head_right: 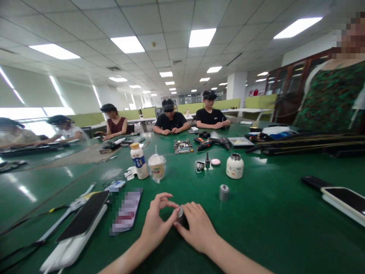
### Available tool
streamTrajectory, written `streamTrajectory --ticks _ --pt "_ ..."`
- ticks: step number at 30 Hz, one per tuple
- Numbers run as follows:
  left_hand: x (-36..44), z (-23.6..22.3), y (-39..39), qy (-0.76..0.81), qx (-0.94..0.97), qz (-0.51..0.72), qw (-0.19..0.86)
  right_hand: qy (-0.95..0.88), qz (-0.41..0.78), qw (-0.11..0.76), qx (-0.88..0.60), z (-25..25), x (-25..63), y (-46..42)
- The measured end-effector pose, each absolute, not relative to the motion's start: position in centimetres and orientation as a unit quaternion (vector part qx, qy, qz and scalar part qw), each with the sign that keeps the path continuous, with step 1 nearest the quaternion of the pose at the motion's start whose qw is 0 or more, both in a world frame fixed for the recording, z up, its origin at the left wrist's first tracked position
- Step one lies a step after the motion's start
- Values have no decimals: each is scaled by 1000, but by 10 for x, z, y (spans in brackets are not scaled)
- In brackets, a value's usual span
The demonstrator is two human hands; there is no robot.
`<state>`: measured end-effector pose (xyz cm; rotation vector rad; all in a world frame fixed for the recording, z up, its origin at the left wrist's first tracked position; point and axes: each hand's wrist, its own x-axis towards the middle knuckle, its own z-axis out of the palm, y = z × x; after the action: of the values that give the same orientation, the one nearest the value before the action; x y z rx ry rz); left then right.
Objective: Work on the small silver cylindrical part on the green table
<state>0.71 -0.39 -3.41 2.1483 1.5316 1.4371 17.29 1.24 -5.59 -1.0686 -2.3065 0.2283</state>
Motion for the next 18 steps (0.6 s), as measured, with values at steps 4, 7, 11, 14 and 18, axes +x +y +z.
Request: streamTrajectory --ticks 4,7,11,14,18 --pt "-1 -32 4 518 690 501 64 -863 86 290 -406 -55 173 12" --pt "-12 -36 15 540 673 498 82 -861 83 291 -409 -56 172 12" --pt "-23 -51 27 563 688 441 125 -860 84 289 -411 -57 172 11" --pt "-25 -57 29 564 702 413 135 -860 87 286 -414 -56 172 11" --pt "-21 -49 26 548 685 457 144 -861 89 284 -413 -55 171 11"
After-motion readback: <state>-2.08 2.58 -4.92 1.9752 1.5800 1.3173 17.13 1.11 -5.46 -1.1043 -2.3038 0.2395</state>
